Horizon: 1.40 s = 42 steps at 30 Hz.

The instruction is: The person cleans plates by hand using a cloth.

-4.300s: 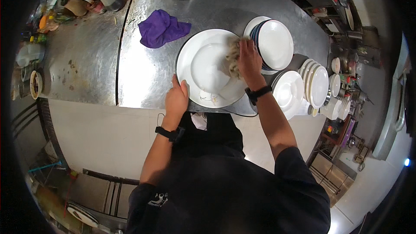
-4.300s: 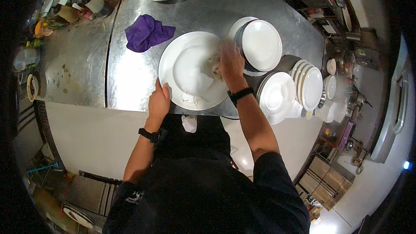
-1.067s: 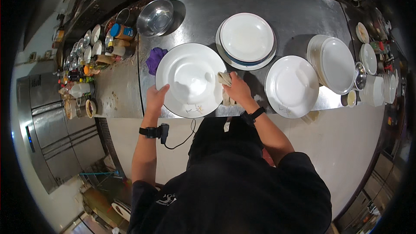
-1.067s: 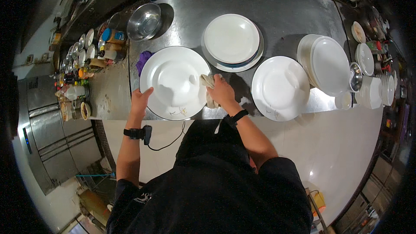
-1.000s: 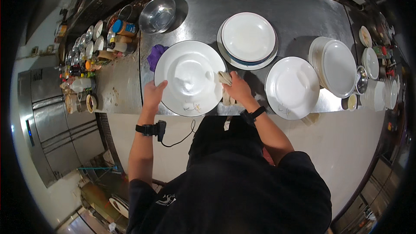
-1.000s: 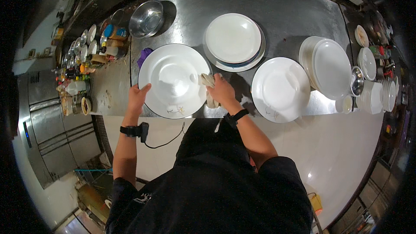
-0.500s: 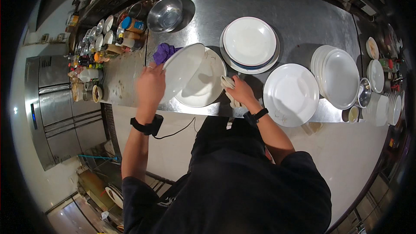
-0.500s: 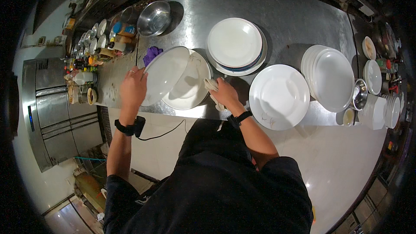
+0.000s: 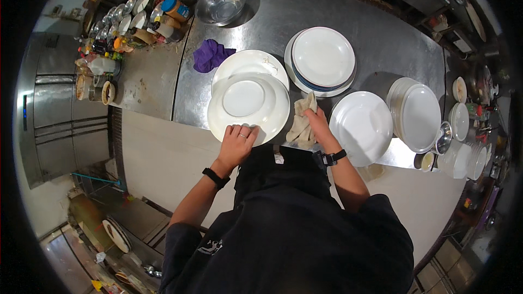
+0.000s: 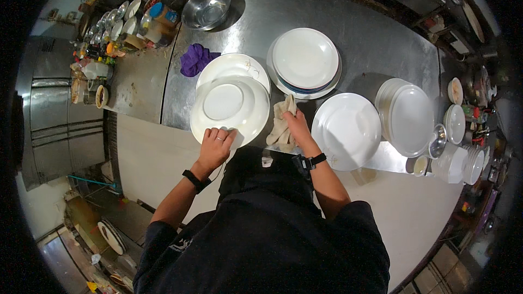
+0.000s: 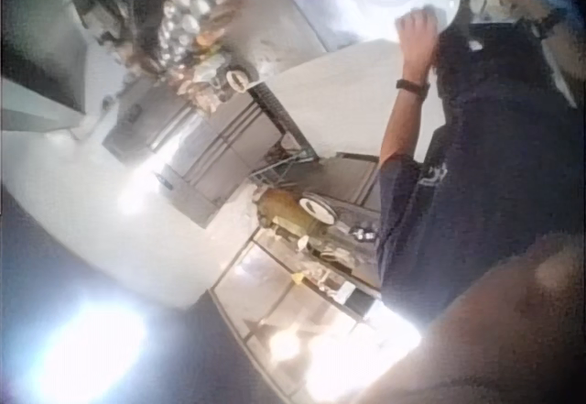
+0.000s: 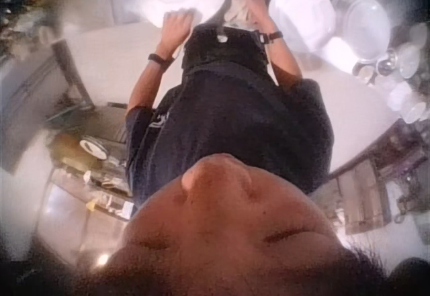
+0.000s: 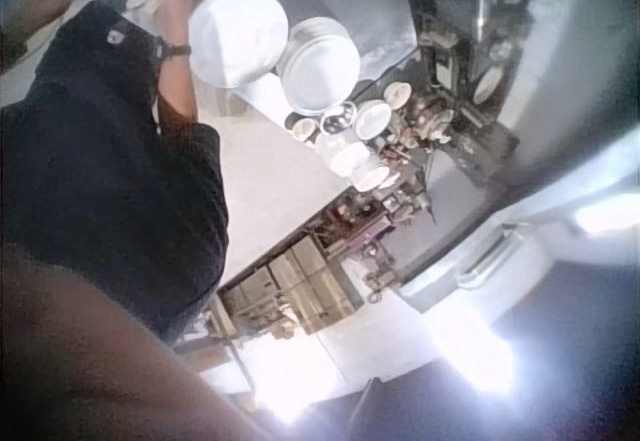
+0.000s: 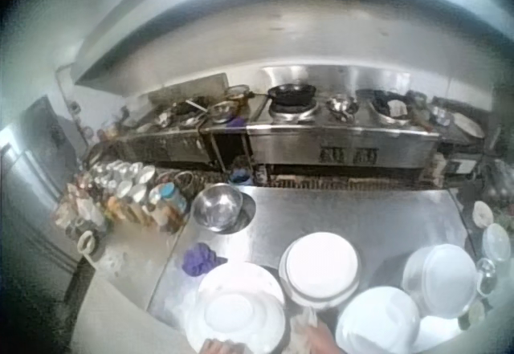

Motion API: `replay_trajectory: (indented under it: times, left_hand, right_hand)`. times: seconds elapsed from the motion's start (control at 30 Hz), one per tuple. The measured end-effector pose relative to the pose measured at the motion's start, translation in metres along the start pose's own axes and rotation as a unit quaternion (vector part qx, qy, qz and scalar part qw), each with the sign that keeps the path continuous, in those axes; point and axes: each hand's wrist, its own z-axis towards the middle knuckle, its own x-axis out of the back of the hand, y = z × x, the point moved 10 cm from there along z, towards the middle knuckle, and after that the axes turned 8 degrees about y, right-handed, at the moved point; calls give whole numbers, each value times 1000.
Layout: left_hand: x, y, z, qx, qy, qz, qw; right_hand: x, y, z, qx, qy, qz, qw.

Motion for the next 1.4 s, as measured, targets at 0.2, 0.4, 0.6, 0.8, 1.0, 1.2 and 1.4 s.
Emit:
replay_trajectory:
  times: [0.2,0.4,0.6,0.8,1.0,1.2,1.4]
  left_hand:
    - [-46,-1,-25,32,-3,2,999]
    - [-56,-20,-8,52,47,-21,997]
    - [-59,-21,-14,62,17,-44,997]
    - [-62,-27,-9,112,-18,-27,993]
    - [-58,-28,-1,104,-41,-25,993]
    - [-49,-45,-11,153,-1,-136,979]
    - [-43,-137,-77,398,119,-109,903]
  right_hand:
    - [-16,-8,-12,74,-45,-133,987]
    - [-21,0,-8,85,-52,-176,979]
    - [-27,-22,-11,193,-4,-291,937]
    - [-21,-14,-12,161,36,-212,963]
    - [-23,-2,-7,146,21,-186,971]
    - [-24,-17,-11,200,21,-162,966]
    - [-37,-32,-15,202,14,-216,955]
